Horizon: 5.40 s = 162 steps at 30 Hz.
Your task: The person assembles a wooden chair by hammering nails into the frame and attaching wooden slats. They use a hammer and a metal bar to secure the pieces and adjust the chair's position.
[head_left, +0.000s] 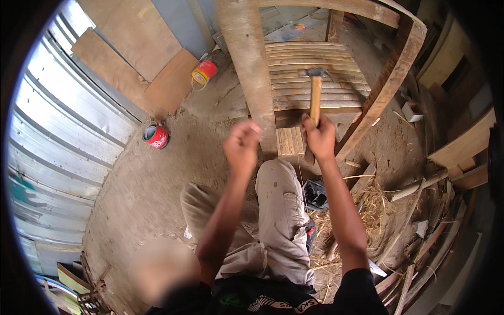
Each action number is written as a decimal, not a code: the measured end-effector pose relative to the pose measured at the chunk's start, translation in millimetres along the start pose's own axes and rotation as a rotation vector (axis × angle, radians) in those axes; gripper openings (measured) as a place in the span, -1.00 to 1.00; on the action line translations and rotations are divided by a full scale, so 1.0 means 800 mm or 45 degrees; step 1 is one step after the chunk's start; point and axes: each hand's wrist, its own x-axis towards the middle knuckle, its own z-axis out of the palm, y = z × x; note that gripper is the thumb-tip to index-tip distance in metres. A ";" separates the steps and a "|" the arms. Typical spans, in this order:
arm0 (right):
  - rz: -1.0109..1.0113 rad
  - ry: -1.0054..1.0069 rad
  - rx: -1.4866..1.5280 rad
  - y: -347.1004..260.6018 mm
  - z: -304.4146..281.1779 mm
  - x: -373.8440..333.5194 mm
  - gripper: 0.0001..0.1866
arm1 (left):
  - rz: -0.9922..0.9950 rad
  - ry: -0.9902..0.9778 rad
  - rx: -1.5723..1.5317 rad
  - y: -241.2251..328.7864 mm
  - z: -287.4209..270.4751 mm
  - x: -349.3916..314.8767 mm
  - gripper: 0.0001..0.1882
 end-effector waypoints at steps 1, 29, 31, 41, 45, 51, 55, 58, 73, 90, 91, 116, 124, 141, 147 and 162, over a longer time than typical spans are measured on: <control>-0.024 -0.032 -0.015 0.001 0.004 0.016 -0.82 | -0.092 0.108 -0.033 -0.005 -0.015 0.034 -0.83; 0.149 -0.518 -0.187 0.007 0.022 0.106 -0.79 | -0.537 -1.298 0.167 -0.062 0.046 0.212 -0.64; 0.084 -0.434 -0.182 0.006 0.021 0.102 -0.76 | -0.518 -1.298 0.289 -0.058 0.048 0.211 -0.70; 0.049 -0.219 -0.344 -0.013 -0.036 0.044 -0.63 | -0.232 -1.221 0.649 -0.048 0.046 0.202 -0.71; -0.043 -0.149 -0.557 -0.022 -0.050 0.023 -0.66 | -0.358 -1.170 0.585 -0.045 0.046 0.200 -0.76; -0.144 -0.217 -0.581 -0.035 -0.052 0.010 -0.69 | -0.443 -1.221 0.649 -0.033 0.046 0.202 -0.75; -0.169 -0.221 -0.601 -0.049 -0.048 0.005 -0.71 | -0.334 -1.254 0.632 -0.041 0.047 0.205 -0.73; -0.093 -0.226 -0.585 -0.060 -0.041 -0.008 -0.71 | -0.056 -1.261 0.524 -0.053 0.045 0.204 -0.70; -0.344 -0.115 -0.760 -0.056 -0.003 -0.041 -0.82 | -0.069 -1.218 0.559 -0.071 0.037 0.207 -0.68; -0.182 -0.203 -0.889 -0.076 -0.003 -0.039 -0.82 | -0.491 -1.312 -0.032 -0.117 0.027 0.222 -0.81; -0.196 -0.240 -0.937 -0.073 -0.002 -0.040 -0.81 | -0.584 -1.272 -0.056 -0.116 0.028 0.221 -0.84; -0.174 -0.131 -0.845 -0.060 -0.005 -0.043 -0.77 | -0.062 -1.310 0.334 -0.108 0.018 0.226 -0.74; -0.190 -0.240 -1.042 -0.066 -0.020 -0.024 -0.73 | -0.060 -0.836 0.908 -0.103 -0.030 0.216 -0.47; -0.565 0.046 -0.763 -0.067 0.000 -0.023 -0.74 | 0.164 -0.634 1.709 -0.092 -0.059 0.151 -0.58; -0.379 0.127 -0.535 -0.077 0.002 -0.019 -0.73 | 0.176 -0.665 1.670 -0.097 -0.060 0.155 -0.55; -0.229 -0.039 -0.861 -0.049 0.020 -0.052 -0.67 | 0.206 -0.673 1.662 -0.088 -0.062 0.153 -0.59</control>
